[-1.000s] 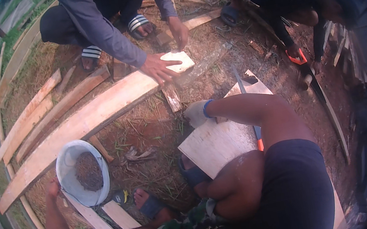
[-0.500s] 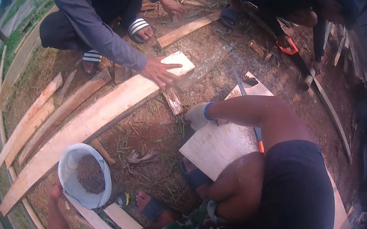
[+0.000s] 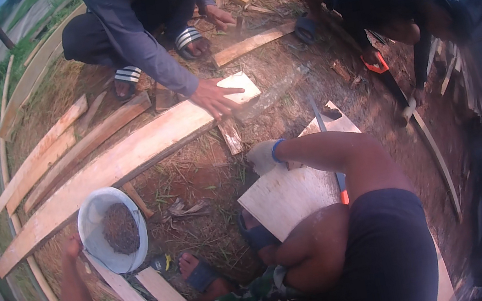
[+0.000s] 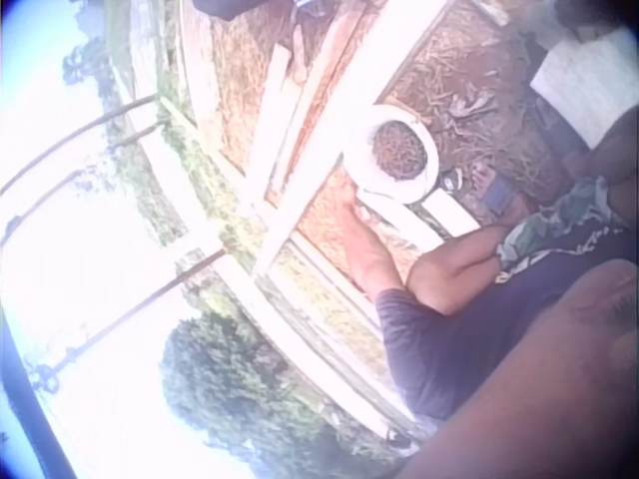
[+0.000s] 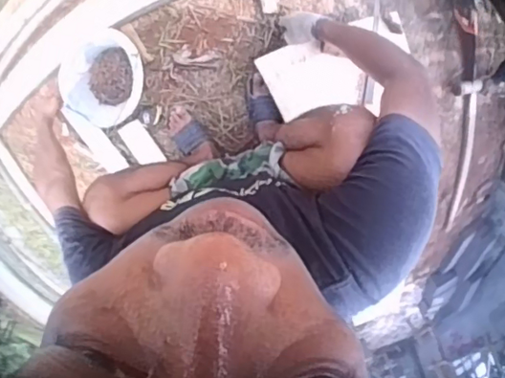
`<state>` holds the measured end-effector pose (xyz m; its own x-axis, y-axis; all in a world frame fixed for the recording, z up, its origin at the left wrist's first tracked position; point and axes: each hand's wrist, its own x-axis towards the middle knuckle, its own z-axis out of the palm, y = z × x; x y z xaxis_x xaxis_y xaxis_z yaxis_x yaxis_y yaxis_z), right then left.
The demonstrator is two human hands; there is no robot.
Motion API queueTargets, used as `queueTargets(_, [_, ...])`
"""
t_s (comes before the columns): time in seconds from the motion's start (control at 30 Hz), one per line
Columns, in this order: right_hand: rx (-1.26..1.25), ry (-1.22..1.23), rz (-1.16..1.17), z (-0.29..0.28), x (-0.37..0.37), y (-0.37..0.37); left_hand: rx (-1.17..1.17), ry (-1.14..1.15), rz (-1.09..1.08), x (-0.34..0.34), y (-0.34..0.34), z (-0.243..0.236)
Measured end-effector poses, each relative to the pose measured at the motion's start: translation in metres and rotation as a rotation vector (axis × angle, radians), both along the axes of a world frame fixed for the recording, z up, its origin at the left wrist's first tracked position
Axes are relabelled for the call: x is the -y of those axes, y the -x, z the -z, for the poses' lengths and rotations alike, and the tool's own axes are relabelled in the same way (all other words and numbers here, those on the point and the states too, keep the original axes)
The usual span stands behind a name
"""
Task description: The person uses a hand saw to cut a wooden plank while sitting on the ground. After cutting, the person places the saw down and picks up a bucket of nails, then hands a cut piece of wood to another person.
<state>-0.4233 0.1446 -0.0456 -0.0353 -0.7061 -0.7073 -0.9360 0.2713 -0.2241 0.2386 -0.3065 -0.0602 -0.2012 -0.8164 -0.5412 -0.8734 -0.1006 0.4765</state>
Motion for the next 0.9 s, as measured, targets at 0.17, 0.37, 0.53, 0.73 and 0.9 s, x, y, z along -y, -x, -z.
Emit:
queueTargets(0.17, [0.036,0.043,0.063,0.007,-0.012,0.004,-0.152,-0.106,-0.061,-0.008,0.023,0.010])
queueTargets(0.37, [0.100,0.083,0.002,-0.004,-0.005,-0.021,-0.184,-0.093,-0.072,0.009,-0.005,0.019])
queueTargets(0.53, [0.073,0.048,-0.010,-0.008,-0.006,-0.023,-0.144,-0.054,-0.036,0.013,0.009,0.033])
queueTargets(0.73, [0.034,0.010,-0.018,-0.003,-0.008,-0.018,-0.155,-0.032,0.012,0.009,0.025,0.028])
queueTargets(0.9, [0.044,-0.023,-0.021,-0.004,-0.001,-0.021,-0.216,-0.064,-0.012,0.006,0.024,0.018])
